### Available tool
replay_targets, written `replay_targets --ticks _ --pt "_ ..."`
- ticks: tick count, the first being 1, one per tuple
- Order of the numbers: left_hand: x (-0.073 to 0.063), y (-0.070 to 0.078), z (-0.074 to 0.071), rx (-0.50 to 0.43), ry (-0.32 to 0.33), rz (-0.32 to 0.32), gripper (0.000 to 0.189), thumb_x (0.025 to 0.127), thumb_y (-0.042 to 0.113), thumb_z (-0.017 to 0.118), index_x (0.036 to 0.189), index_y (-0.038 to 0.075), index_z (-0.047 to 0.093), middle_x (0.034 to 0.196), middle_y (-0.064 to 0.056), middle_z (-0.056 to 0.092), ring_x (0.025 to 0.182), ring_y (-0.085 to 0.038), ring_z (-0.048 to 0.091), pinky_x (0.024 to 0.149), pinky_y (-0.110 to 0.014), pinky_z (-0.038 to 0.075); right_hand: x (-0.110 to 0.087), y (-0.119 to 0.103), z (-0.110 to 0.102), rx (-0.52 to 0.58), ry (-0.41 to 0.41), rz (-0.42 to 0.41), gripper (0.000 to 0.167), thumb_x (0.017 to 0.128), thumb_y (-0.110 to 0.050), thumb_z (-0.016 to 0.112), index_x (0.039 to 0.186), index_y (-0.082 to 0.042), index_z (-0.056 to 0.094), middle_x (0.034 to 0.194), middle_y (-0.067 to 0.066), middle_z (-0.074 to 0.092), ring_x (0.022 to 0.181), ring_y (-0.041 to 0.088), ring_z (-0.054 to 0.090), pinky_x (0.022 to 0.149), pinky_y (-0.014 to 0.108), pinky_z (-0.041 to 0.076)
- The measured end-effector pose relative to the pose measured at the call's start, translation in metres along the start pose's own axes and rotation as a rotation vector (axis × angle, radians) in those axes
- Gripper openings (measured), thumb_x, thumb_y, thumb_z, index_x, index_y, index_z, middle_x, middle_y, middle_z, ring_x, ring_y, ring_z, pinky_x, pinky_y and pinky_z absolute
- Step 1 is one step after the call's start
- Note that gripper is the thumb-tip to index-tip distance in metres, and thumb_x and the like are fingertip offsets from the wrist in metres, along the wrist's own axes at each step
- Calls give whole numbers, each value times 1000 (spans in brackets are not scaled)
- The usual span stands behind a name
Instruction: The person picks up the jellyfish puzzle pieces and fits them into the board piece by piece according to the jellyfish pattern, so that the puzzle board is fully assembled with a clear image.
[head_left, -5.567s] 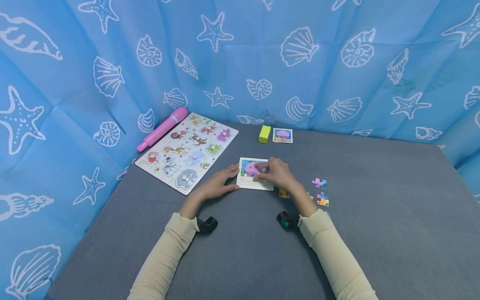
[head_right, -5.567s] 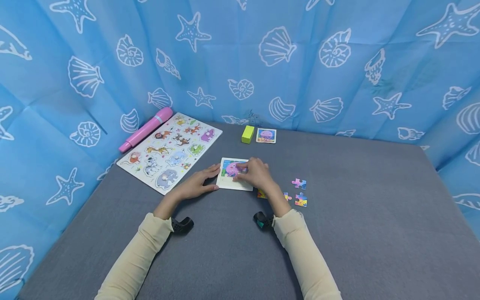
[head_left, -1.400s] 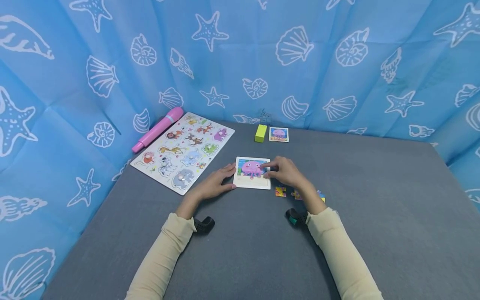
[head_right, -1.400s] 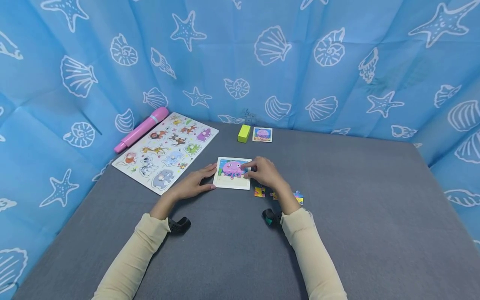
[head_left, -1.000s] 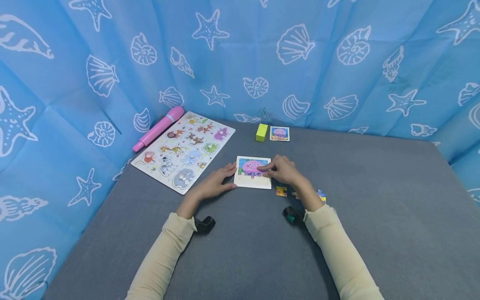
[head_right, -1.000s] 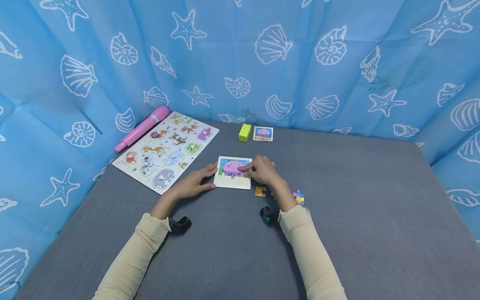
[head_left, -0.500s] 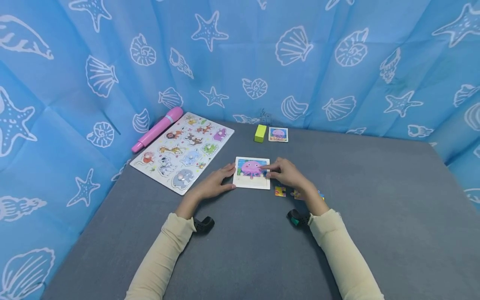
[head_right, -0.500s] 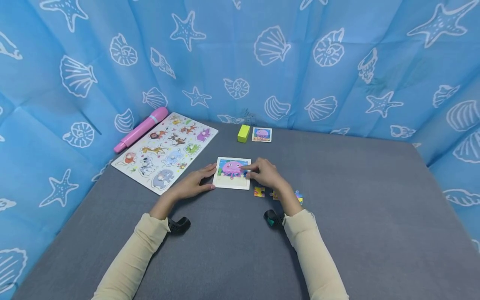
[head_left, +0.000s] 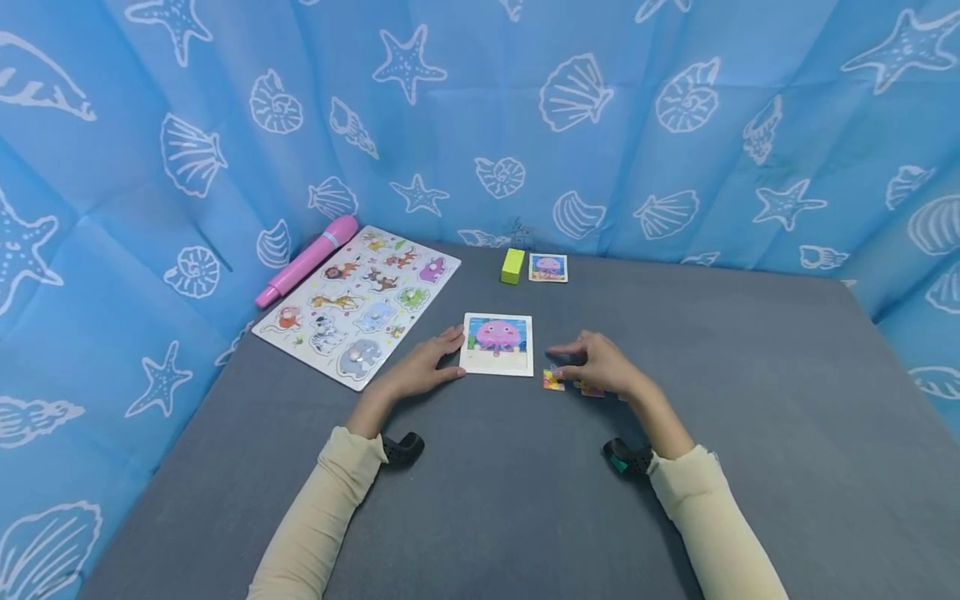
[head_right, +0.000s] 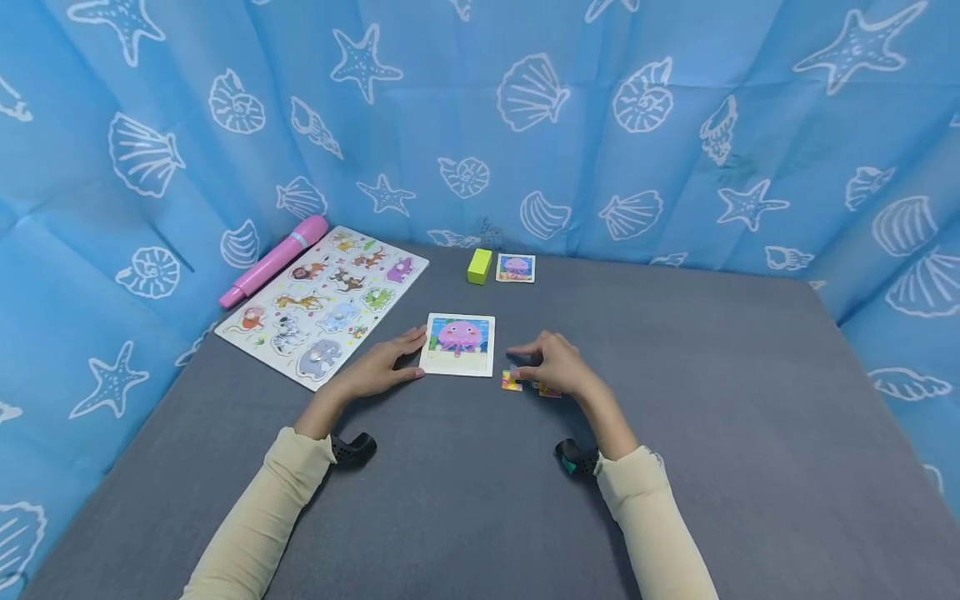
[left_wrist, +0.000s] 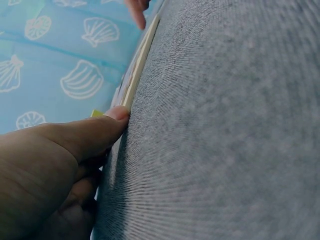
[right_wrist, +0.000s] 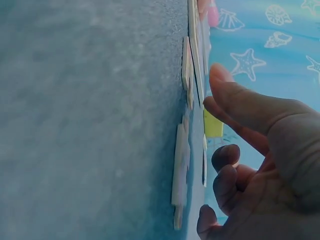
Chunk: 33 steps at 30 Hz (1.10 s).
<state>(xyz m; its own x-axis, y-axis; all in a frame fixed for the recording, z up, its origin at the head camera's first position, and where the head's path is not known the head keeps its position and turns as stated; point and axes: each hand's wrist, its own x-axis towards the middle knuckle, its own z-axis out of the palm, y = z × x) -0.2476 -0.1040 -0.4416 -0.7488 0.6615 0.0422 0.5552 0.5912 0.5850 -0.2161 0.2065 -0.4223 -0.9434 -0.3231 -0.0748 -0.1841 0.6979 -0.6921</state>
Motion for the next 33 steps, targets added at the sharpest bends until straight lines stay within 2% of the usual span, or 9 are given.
replay_targets --ticks 3,7,15,25,33 --pt "0 -1 0 9 9 0 64 90 23 59 140 -4 31 150 -17 23 139 -34 20 112 -50 21 -3 0 0 -28 16 3 40 76 -19 75 114 -9 67 79 9 47 66 19 32 56 28 28" --pt "0 -3 0 15 9 -3 64 90 23 59 140 -4 30 150 -17 23 140 -33 19 112 -51 20 -6 1 0 -108 37 -34 41 72 -21 78 110 -8 69 78 9 49 66 17 31 57 27 25" --pt "-2 -4 0 10 9 1 64 90 22 59 140 -4 30 150 -18 23 140 -34 19 111 -52 19 -10 -1 5 -213 46 -41 48 67 -29 81 111 -14 69 77 6 45 67 16 31 59 28 20" --pt "0 -4 1 14 -2 -8 64 91 25 58 141 -2 29 151 -16 22 140 -32 18 112 -53 19 -7 3 7 -159 88 -40 34 71 -23 79 103 -15 72 72 5 43 63 17 31 56 28 25" --pt "0 -1 1 -2 -5 4 64 90 23 58 141 -3 30 151 -17 23 140 -33 18 112 -52 19 -8 4 7 -82 72 -4 29 73 -19 78 100 -13 74 74 7 41 65 18 42 51 25 39"
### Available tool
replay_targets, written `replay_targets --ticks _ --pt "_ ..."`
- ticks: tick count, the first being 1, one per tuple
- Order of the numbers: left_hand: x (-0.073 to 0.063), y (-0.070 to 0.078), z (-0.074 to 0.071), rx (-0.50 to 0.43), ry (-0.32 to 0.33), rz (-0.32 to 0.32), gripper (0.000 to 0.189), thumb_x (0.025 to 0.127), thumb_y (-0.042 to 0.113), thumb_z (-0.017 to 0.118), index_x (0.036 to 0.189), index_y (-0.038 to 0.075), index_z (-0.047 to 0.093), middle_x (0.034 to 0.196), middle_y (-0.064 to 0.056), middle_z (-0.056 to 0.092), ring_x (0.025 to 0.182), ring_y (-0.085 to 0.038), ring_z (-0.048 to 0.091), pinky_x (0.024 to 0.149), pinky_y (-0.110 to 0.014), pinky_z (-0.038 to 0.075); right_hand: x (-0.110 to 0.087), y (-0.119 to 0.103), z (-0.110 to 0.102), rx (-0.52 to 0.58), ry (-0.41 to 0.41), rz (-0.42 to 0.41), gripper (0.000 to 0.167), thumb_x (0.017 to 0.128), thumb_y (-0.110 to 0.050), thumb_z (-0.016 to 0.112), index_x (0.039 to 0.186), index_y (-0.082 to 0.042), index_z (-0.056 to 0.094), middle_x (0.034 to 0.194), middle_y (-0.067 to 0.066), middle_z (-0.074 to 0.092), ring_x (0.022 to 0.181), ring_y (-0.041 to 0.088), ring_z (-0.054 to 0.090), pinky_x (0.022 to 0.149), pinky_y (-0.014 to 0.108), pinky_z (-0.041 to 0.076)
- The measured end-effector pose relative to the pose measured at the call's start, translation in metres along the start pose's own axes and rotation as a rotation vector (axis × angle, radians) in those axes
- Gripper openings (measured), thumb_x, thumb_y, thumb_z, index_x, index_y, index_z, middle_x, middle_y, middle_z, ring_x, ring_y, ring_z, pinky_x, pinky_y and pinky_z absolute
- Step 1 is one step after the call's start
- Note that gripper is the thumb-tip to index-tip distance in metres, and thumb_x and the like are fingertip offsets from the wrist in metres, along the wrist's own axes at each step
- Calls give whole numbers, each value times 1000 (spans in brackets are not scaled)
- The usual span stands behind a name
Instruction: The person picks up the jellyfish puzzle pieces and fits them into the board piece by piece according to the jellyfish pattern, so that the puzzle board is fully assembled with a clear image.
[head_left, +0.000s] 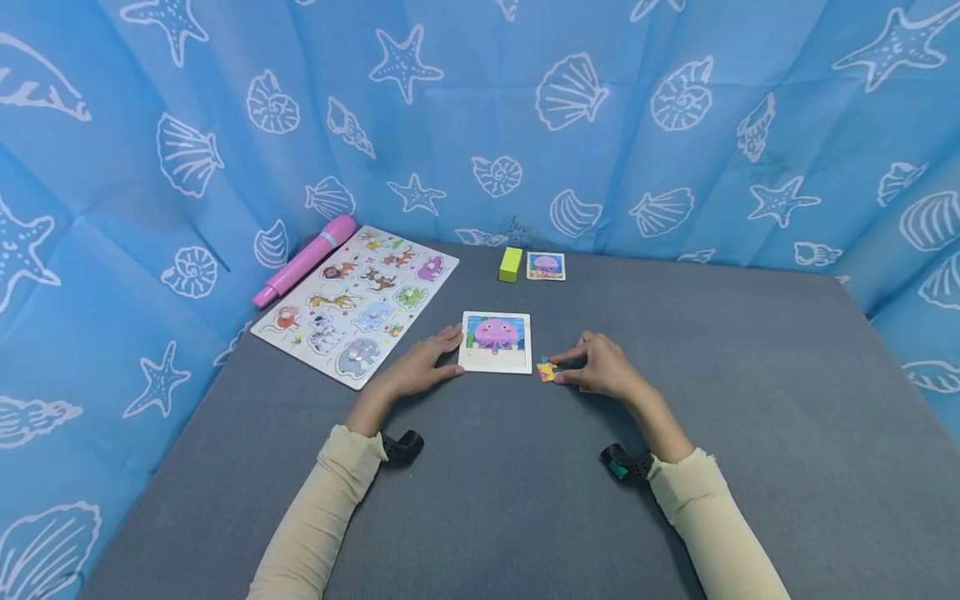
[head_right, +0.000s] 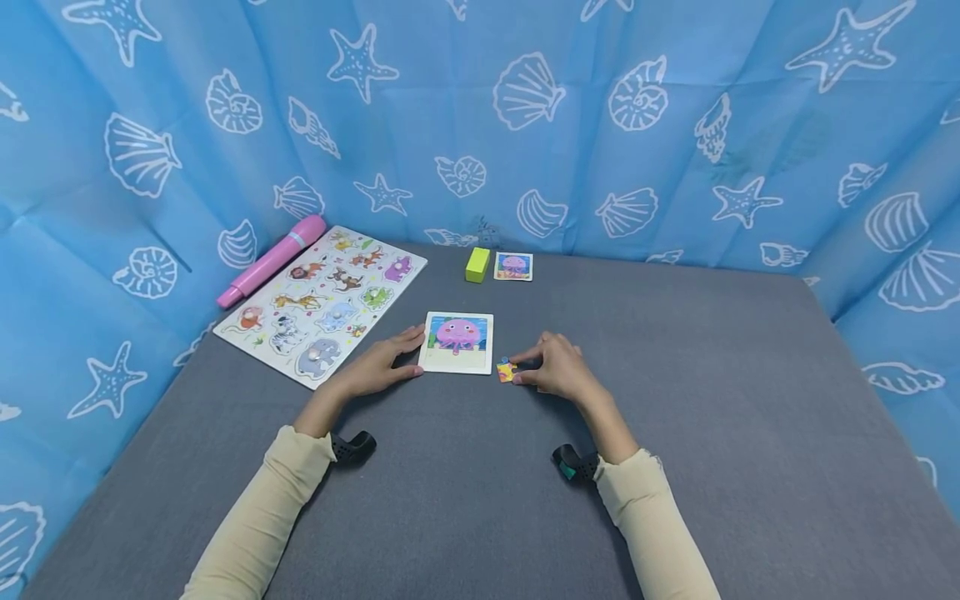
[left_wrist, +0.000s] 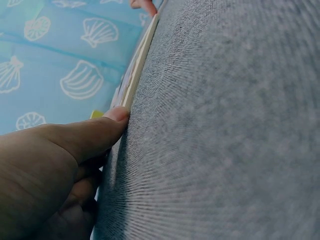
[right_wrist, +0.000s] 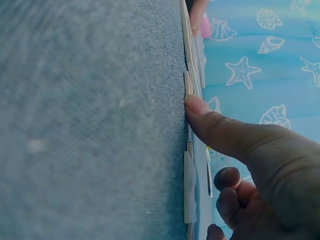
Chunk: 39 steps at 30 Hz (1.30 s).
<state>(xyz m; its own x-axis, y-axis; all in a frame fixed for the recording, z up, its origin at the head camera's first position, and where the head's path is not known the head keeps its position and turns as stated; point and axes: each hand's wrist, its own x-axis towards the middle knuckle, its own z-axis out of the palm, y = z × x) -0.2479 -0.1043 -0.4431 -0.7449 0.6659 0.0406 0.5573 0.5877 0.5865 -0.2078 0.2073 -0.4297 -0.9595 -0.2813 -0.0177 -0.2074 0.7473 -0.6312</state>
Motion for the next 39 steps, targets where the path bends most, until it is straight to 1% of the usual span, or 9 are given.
replay_targets --ticks 7,12,16,19,23,26,30,34,39 --pt "-1 -4 -1 9 -2 7 62 91 22 58 140 -4 31 151 -17 23 140 -33 19 112 -52 20 3 1 3 15 7 -14 27 72 -18 78 98 -11 74 74 8 42 65 18 42 48 25 39" --pt "-3 -5 -2 3 -7 2 61 90 20 58 141 -2 31 151 -16 23 140 -32 19 112 -50 20 8 -4 6 4 32 -44 27 72 -20 78 96 -9 74 77 9 49 66 17 39 57 27 34" --pt "-3 -4 -3 7 -2 10 61 90 20 58 140 -3 32 150 -17 24 140 -33 20 112 -50 21 13 -10 6 -30 57 -65 26 73 -18 78 95 -7 74 81 9 53 70 18 38 62 28 30" --pt "-3 -4 -2 9 1 15 61 90 20 58 140 -4 32 150 -17 24 139 -33 21 112 -48 22 15 -13 5 -61 82 -64 24 73 -18 77 95 -7 74 81 10 53 70 18 38 63 28 28" --pt "-2 -4 -2 14 5 8 61 90 20 58 140 -3 32 150 -17 25 139 -33 21 112 -48 22 21 -20 6 -71 99 -68 25 74 -19 77 96 -7 74 80 12 52 68 18 35 61 28 26" --pt "-1 -3 -3 21 6 18 61 90 20 59 139 -4 33 149 -18 26 139 -33 22 111 -48 23 28 -31 12 -78 113 -97 26 73 -21 77 95 -7 74 77 13 51 67 17 34 60 28 25" --pt "-1 -3 -3 18 9 38 60 90 19 59 139 -5 34 149 -19 27 138 -34 23 111 -47 24 42 -49 27 -61 125 -133 27 71 -22 79 92 -7 74 74 13 51 65 17 35 58 28 25" --pt "-2 -4 -3 6 17 54 58 90 16 58 138 -5 35 148 -19 28 137 -33 26 110 -47 26 53 -63 40 -38 106 -151 27 70 -23 80 91 -7 75 78 12 55 67 17 41 59 27 29" --pt "-3 -4 -5 -6 13 61 57 90 15 59 138 -5 36 148 -19 29 137 -33 27 110 -46 26 61 -71 50 -48 70 -140 27 69 -23 81 91 -8 75 82 8 57 72 17 46 62 28 32"
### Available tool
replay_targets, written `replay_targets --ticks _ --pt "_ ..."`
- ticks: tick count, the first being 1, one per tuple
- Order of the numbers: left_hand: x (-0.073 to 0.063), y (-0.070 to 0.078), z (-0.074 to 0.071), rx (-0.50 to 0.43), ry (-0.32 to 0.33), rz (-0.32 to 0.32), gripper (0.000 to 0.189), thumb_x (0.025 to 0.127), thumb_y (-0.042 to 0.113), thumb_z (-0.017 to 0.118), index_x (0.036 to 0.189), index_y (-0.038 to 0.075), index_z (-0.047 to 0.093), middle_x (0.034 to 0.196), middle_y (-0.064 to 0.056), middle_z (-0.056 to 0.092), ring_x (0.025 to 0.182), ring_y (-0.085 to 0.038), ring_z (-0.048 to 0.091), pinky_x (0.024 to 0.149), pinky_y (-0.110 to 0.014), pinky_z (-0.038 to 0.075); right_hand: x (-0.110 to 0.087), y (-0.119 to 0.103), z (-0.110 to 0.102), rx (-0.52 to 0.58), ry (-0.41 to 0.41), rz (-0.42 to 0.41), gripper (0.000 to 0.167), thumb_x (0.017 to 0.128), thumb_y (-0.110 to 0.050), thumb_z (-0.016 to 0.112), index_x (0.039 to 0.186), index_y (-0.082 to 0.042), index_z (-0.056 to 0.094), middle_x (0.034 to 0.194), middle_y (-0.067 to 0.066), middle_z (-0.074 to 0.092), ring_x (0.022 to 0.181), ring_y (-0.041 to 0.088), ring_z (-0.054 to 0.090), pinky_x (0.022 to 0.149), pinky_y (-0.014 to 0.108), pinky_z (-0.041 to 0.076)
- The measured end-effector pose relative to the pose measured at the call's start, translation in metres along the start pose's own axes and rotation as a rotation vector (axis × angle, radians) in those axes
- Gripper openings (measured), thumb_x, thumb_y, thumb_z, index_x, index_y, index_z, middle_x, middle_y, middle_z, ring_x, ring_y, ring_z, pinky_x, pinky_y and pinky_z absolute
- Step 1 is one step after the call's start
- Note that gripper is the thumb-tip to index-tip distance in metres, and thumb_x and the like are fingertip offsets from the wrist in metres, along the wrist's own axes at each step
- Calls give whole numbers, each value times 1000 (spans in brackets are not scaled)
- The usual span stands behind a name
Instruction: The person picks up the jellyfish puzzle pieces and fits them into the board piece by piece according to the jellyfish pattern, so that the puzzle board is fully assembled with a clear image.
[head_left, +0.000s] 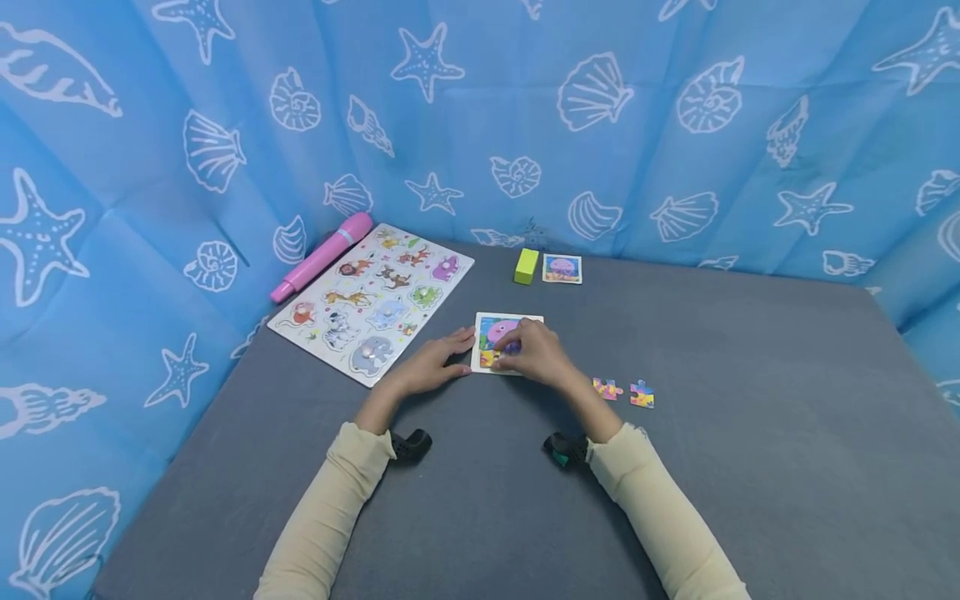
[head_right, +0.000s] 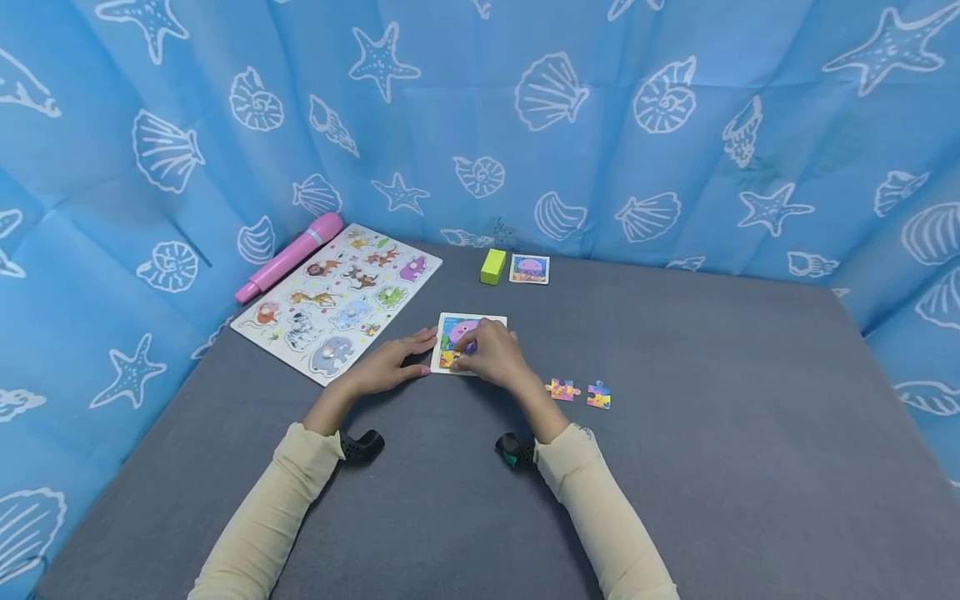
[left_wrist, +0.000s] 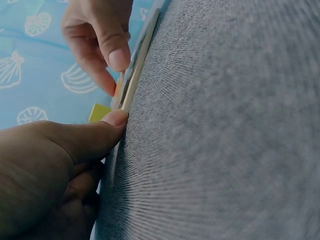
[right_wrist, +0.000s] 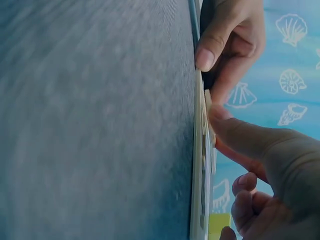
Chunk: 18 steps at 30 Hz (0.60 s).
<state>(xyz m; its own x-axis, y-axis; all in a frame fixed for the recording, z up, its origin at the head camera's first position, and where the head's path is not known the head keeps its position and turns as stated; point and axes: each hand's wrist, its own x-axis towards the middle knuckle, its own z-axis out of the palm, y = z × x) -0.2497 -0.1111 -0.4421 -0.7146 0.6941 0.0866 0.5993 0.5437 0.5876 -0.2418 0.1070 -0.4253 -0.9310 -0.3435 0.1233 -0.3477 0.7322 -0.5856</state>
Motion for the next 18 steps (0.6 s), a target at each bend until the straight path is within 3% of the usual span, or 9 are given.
replay_targets --ticks 9,18 --pt "1 -1 -1 -8 -17 -18 58 90 16 58 139 -4 35 148 -19 27 138 -31 25 111 -46 25 3 2 5 1 -14 17 30 68 -26 81 93 -10 75 79 6 56 70 15 43 60 27 27" --pt "2 0 -2 -25 -22 -28 58 90 17 58 139 -3 35 149 -18 26 138 -30 25 112 -44 24 7 2 8 3 -5 -15 31 74 -23 77 103 -13 72 82 10 58 69 17 45 58 28 31"
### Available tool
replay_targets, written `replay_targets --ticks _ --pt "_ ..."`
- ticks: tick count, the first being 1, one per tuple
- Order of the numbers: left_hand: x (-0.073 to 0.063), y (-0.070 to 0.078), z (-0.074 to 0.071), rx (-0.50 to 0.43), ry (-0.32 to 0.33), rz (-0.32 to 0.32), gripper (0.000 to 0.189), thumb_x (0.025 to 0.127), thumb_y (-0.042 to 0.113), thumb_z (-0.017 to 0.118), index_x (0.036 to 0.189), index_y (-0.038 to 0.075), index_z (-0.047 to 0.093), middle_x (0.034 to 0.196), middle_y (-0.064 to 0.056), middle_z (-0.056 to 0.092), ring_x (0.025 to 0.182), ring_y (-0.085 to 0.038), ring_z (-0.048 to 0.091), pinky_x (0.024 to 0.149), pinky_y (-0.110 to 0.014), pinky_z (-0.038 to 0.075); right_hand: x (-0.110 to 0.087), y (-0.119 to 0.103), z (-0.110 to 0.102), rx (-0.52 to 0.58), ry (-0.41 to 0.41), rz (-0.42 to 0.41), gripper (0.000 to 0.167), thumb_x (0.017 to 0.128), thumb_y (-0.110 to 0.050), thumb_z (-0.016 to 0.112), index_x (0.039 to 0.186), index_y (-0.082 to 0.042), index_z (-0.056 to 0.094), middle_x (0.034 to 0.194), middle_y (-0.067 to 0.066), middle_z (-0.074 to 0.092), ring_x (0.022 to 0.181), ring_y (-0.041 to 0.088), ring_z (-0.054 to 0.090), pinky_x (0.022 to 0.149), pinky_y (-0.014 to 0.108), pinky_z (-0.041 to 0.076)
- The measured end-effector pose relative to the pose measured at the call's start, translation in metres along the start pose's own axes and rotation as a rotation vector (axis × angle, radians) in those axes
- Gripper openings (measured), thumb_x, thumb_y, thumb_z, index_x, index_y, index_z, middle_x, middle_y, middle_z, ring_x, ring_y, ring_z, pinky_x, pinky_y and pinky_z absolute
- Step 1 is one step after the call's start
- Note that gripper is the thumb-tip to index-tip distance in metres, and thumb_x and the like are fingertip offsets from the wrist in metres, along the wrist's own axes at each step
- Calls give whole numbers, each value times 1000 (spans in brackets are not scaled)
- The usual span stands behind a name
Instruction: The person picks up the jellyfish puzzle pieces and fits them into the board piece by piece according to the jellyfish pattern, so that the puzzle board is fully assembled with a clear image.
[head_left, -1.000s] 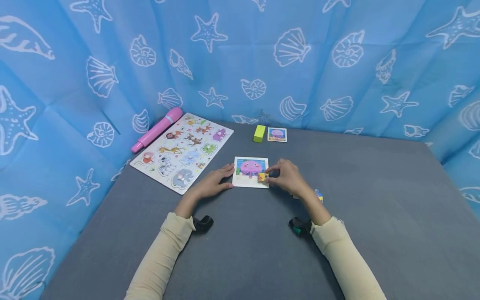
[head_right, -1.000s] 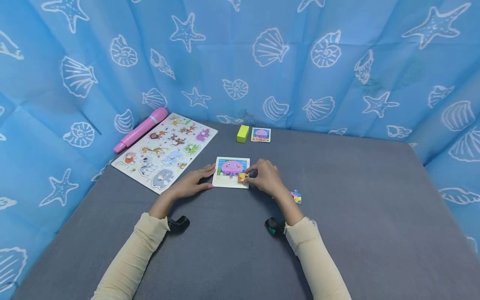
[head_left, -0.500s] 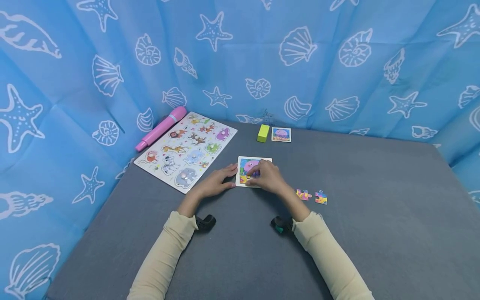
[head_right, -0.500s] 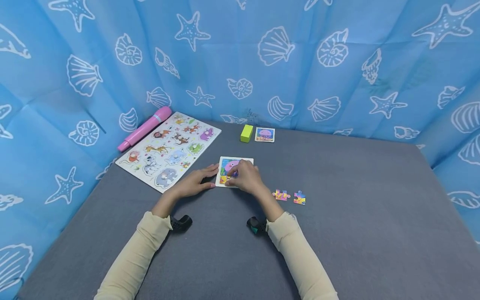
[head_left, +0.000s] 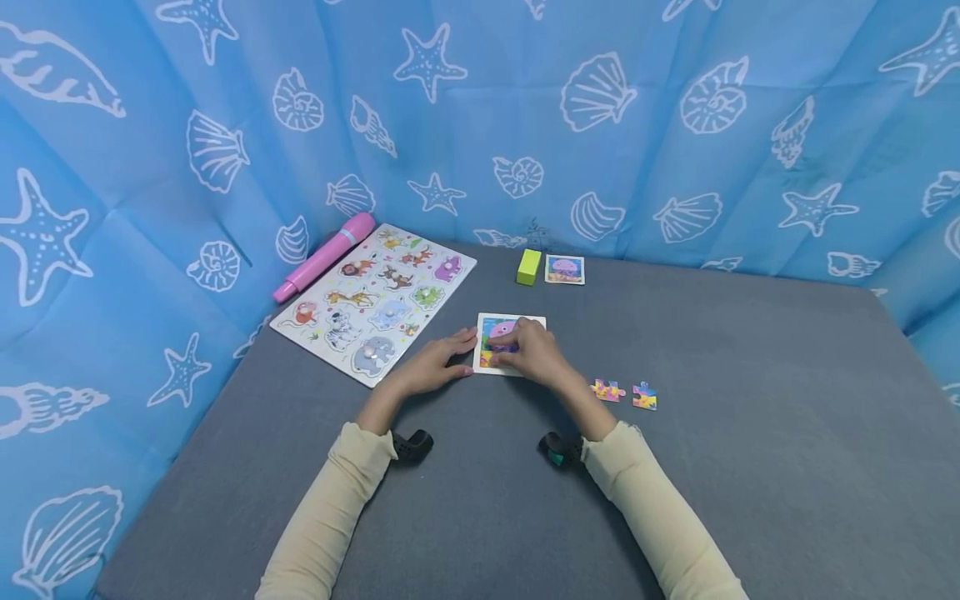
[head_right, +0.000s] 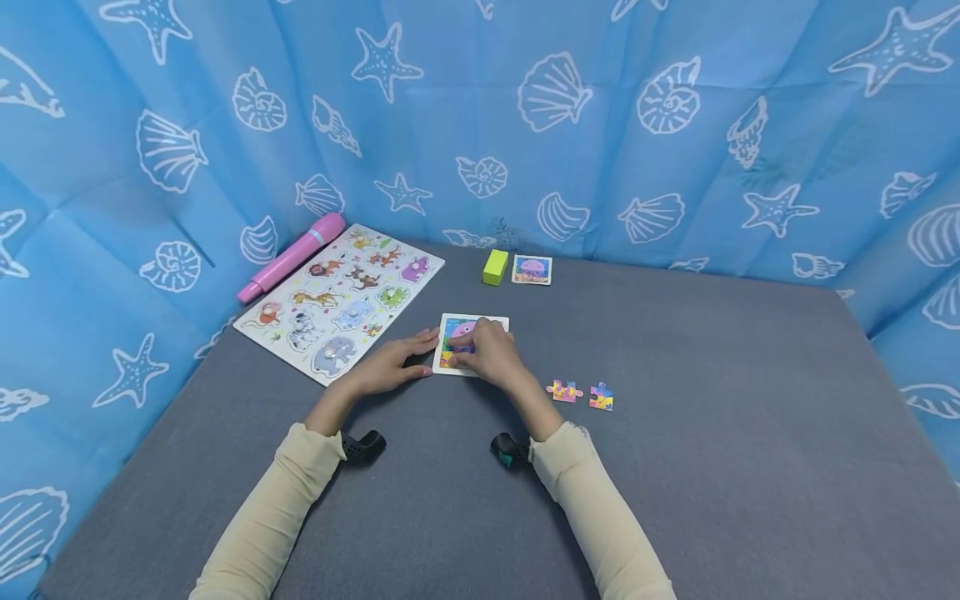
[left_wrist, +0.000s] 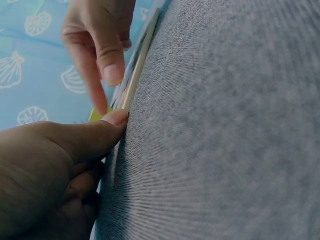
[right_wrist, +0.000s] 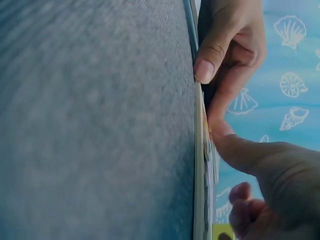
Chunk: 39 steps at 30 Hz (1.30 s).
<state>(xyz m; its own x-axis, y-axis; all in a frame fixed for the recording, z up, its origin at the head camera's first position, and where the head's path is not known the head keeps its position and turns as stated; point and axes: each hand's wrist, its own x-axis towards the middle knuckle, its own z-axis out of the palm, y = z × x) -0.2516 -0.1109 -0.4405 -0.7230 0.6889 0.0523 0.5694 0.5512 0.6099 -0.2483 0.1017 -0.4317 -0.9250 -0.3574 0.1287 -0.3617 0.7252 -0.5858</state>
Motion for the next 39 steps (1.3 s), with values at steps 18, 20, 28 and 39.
replay_targets --ticks 18,20,28,39 --pt "3 5 -1 2 -2 4 57 91 18 57 139 -3 34 149 -17 26 138 -29 25 112 -43 25 -1 -10 -5 -243 -32 89 30 74 -35 76 99 -19 73 88 5 62 82 21 53 68 40 35" --pt "2 6 -1 2 5 2 57 91 17 58 139 -4 35 149 -17 26 138 -30 25 112 -44 25 0 -11 -5 -270 -23 76 30 74 -37 76 98 -19 74 88 5 61 82 22 53 68 40 34" --pt "2 3 1 23 23 15 57 90 16 59 138 -5 35 148 -19 28 137 -32 26 111 -44 25 2 -6 -4 -263 -40 90 32 74 -40 75 100 -22 72 94 6 65 82 21 55 63 36 32" --pt "0 3 1 20 -1 -15 58 91 18 57 139 -4 34 149 -18 26 138 -30 24 111 -44 25 -18 18 -22 -63 27 82 32 78 -28 73 106 -13 71 74 8 51 65 17 39 59 30 26"
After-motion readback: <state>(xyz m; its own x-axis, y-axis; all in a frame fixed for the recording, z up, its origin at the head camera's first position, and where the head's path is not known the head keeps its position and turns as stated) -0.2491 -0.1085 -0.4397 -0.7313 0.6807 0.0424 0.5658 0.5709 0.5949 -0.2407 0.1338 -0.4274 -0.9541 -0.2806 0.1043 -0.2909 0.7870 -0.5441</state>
